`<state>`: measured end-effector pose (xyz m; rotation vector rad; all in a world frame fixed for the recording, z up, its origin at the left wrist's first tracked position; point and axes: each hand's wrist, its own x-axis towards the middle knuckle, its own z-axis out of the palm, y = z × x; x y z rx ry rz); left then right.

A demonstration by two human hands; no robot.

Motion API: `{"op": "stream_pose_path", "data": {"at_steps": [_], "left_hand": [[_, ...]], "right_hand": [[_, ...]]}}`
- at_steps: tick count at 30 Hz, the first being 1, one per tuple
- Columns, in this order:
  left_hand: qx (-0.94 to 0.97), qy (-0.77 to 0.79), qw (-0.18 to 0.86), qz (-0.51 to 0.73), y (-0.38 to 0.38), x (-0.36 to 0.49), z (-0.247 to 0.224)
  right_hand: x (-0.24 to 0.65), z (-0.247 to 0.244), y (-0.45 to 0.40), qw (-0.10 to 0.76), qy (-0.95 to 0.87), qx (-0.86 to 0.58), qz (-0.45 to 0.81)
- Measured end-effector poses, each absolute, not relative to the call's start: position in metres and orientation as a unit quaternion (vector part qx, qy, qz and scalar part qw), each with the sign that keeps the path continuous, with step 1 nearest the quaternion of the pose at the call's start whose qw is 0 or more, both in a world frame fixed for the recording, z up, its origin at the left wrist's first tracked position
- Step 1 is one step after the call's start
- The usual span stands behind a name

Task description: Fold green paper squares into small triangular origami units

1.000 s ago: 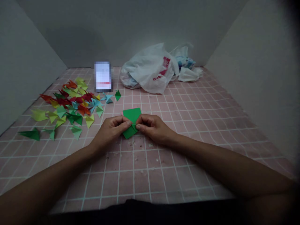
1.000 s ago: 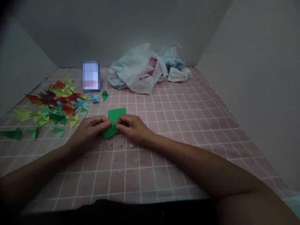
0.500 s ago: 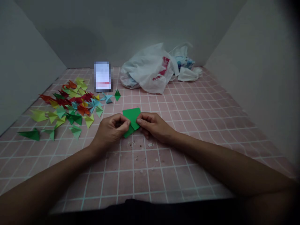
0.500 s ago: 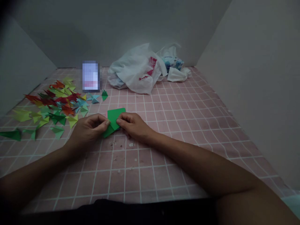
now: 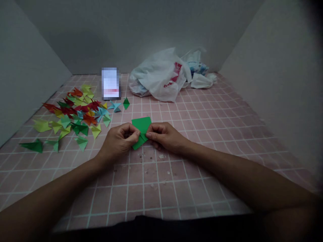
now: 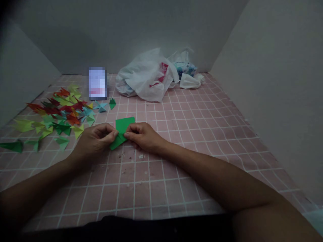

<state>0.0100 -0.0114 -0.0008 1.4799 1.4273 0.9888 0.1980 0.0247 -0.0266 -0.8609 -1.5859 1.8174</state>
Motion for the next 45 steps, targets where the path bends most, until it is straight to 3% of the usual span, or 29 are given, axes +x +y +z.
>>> {"op": "stream_pose_path", "data": {"at_steps": [10, 23, 32, 45], "left_hand": [[0.533, 0.575, 0.420, 0.457, -0.003, 0.002, -0.005], [0.637, 0.511, 0.433, 0.382, -0.012, 0.005, -0.008], [0.525, 0.524, 0.490, 0.458, -0.006, 0.003, -0.014], [0.497, 0.504, 0.553, 0.439, -0.008, 0.008, -0.018]], "right_hand": [[0.196, -0.031, 0.025, 0.399, -0.529, -0.384, 0.643], [0.194, -0.029, 0.016, 0.336, -0.647, -0.360, 0.582], [0.192, -0.031, 0.023, 0.416, -0.523, -0.373, 0.644], [0.191, -0.032, 0.021, 0.391, -0.528, -0.331, 0.677]]}}
